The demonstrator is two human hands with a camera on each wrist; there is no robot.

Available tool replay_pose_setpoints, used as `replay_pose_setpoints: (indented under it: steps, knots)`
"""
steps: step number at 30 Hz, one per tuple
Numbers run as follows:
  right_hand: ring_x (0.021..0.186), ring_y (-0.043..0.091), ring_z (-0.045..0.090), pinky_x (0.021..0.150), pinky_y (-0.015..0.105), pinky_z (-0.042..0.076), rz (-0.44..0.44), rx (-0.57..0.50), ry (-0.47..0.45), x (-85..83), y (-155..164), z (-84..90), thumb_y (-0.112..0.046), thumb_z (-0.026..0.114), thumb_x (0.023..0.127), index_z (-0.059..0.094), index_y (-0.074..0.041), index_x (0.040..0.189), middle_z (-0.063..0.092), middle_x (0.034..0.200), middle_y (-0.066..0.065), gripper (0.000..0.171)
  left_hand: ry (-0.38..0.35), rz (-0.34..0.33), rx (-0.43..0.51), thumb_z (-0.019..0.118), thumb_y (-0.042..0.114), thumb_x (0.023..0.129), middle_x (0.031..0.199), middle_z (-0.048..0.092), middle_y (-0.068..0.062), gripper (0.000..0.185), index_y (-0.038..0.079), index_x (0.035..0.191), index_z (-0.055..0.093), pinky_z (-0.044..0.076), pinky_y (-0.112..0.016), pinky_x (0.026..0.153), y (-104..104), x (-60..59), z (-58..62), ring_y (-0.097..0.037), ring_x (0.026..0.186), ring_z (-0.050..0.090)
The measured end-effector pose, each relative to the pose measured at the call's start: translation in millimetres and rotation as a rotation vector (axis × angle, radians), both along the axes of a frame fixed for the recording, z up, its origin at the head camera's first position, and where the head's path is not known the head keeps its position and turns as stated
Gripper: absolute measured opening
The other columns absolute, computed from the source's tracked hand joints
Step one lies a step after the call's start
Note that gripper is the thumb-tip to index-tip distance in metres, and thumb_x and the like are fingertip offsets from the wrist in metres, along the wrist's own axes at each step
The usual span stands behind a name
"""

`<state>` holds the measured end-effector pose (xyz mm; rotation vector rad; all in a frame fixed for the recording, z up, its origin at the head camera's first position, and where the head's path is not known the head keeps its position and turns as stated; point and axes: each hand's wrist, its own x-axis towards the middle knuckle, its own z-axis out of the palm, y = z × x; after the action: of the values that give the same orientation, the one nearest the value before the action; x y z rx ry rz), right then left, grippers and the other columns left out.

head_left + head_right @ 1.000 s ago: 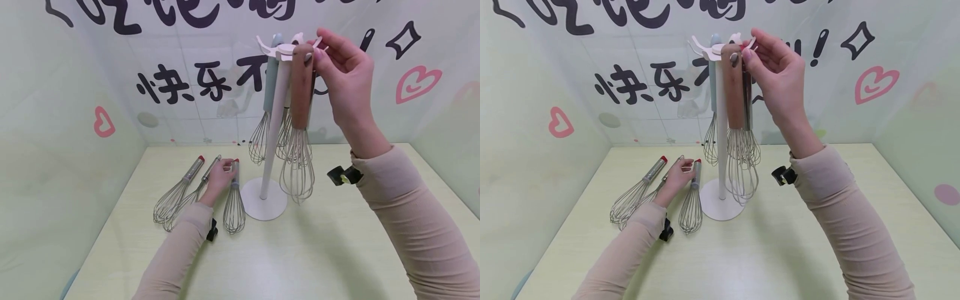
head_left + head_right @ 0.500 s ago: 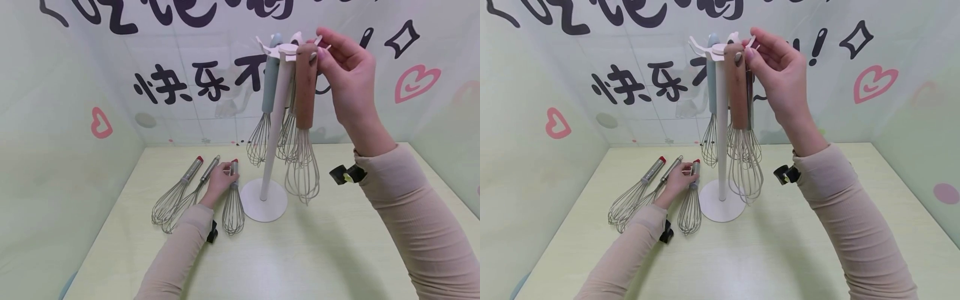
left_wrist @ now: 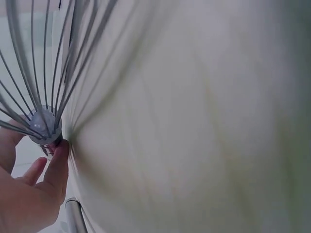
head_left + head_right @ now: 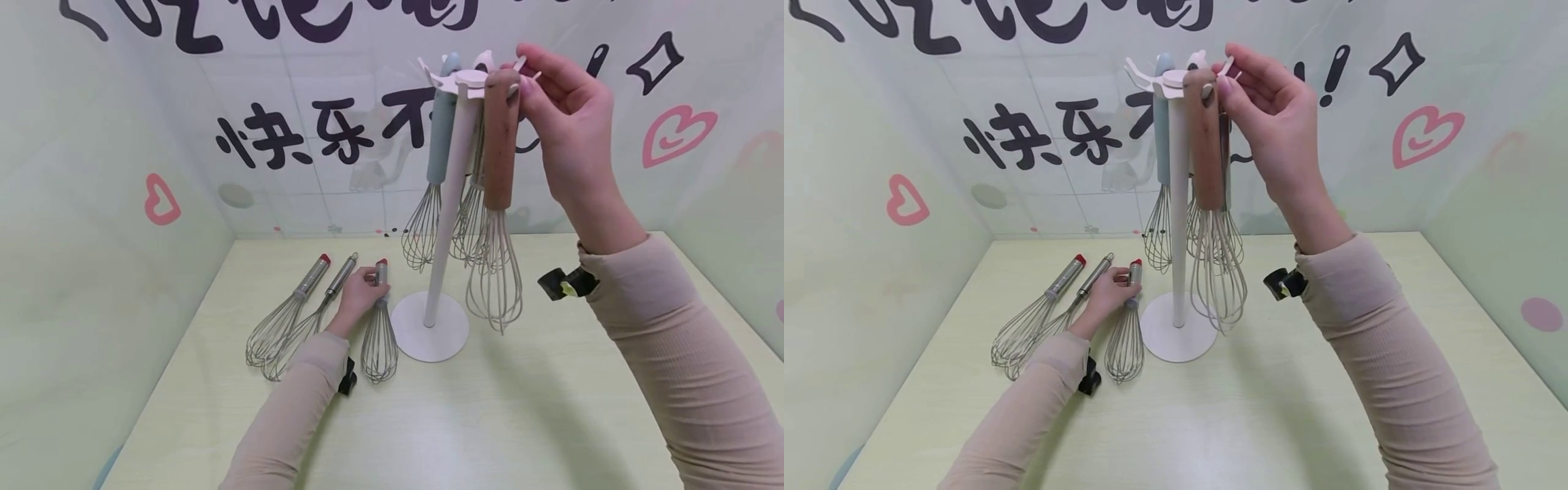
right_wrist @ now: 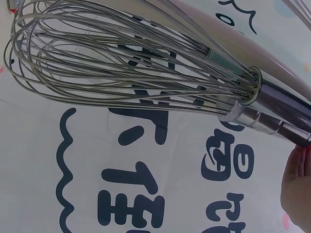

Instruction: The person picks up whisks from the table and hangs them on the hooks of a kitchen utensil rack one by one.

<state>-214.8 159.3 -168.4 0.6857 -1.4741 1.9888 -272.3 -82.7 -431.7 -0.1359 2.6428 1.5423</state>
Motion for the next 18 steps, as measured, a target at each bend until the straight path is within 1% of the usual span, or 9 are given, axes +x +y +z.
replay_pose_setpoints:
  steps: [6, 10, 14, 18]
  knots:
    - [0.075, 0.010, 0.061, 0.071, 0.018, 0.056, 0.008, -0.010, 0.008, 0.0, -1, 1.4, 0.006, 0.060, 0.085, 0.070, 0.000, 0.107, 0.072, 0.087, 0.003, 0.025, -0.012, 0.007, -0.014, 0.067, 0.008, 0.084, 0.129, 0.056, -0.023, 0.055, -0.001, 0.134, 0.047, 0.056, -0.040, 0.096, -2, -1.2, 1.6, -0.035, 0.117, 0.058]
    - [0.074, 0.010, 0.061, 0.071, 0.018, 0.056, 0.015, -0.009, 0.014, -0.4, -1, 1.2, 0.007, 0.059, 0.085, 0.070, 0.001, 0.108, 0.073, 0.087, 0.003, 0.026, -0.021, 0.020, -0.005, 0.066, 0.007, 0.083, 0.130, 0.055, -0.024, 0.056, -0.002, 0.135, 0.046, 0.055, -0.041, 0.098, -5, -2.0, 3.4, -0.035, 0.118, 0.057]
    - [0.074, 0.010, 0.060, 0.069, 0.017, 0.056, 0.021, -0.007, 0.009, -0.4, -1, 0.6, 0.006, 0.060, 0.085, 0.071, -0.001, 0.106, 0.073, 0.087, 0.002, 0.025, -0.033, 0.037, 0.016, 0.066, 0.007, 0.082, 0.132, 0.054, -0.023, 0.059, -0.001, 0.137, 0.044, 0.054, -0.041, 0.100, -7, -1.9, 7.7, -0.035, 0.120, 0.056]
    - [0.075, 0.011, 0.060, 0.069, 0.017, 0.056, 0.024, -0.006, 0.002, -0.2, 0, 0.4, 0.006, 0.060, 0.085, 0.072, -0.003, 0.105, 0.073, 0.087, 0.002, 0.024, -0.036, 0.043, 0.049, 0.065, 0.007, 0.082, 0.134, 0.053, -0.022, 0.061, 0.000, 0.138, 0.043, 0.053, -0.041, 0.102, -8, -1.1, 14.5, -0.034, 0.122, 0.055]
